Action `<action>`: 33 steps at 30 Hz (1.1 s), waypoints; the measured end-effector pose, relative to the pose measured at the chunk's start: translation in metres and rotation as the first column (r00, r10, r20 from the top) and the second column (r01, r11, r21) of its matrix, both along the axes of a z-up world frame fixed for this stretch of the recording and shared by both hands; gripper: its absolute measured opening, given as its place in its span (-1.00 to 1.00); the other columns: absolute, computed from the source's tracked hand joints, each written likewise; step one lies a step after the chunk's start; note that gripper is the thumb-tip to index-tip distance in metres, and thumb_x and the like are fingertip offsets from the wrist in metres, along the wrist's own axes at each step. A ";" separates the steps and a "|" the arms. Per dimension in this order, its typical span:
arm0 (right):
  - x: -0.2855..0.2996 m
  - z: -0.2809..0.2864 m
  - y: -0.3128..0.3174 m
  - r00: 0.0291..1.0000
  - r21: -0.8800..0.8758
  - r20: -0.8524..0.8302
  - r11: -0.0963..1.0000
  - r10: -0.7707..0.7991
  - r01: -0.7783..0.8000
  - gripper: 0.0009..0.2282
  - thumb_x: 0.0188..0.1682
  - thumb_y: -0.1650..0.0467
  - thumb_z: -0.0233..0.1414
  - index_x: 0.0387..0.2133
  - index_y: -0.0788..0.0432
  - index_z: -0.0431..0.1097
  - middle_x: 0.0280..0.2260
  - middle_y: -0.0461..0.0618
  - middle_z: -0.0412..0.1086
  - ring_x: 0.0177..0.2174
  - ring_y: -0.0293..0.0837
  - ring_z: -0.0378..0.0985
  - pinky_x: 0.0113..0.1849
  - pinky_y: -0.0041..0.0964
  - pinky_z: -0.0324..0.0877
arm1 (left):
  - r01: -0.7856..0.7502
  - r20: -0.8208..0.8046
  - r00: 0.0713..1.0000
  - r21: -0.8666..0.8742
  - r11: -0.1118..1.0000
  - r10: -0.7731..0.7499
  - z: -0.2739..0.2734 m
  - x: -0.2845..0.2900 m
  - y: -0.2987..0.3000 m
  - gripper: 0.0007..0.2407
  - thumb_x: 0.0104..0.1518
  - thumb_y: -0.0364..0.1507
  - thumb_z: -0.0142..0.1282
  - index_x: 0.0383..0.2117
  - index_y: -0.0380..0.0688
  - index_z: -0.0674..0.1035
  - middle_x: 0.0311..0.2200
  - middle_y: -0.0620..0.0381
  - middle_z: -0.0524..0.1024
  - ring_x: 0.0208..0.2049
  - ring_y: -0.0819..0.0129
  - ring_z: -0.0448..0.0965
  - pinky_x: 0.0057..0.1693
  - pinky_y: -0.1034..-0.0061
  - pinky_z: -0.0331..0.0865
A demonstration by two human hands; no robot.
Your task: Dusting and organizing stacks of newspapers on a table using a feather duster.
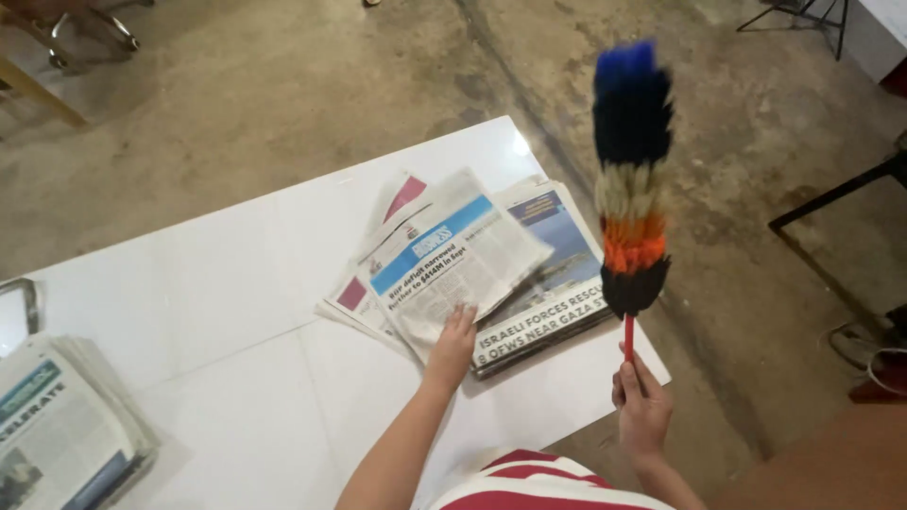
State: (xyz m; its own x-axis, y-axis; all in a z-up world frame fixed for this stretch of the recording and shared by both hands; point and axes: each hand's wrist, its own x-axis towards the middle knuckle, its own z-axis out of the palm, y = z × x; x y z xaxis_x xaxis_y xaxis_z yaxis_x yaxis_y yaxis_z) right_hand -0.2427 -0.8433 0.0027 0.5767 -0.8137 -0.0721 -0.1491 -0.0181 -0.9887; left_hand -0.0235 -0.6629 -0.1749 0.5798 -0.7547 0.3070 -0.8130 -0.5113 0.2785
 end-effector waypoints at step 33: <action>0.040 -0.064 -0.044 0.973 0.194 -0.061 0.959 0.222 -0.206 -0.66 0.07 0.40 -0.02 0.10 0.27 0.40 -0.65 -0.04 0.22 -0.61 -0.25 0.14 -0.58 -0.38 0.09 | -0.332 -0.191 0.907 0.227 0.916 0.376 0.053 0.024 0.017 -0.65 0.22 -0.30 -0.07 0.05 -0.25 0.52 0.45 -0.06 -0.09 0.40 -0.31 -0.06 0.32 -0.30 0.04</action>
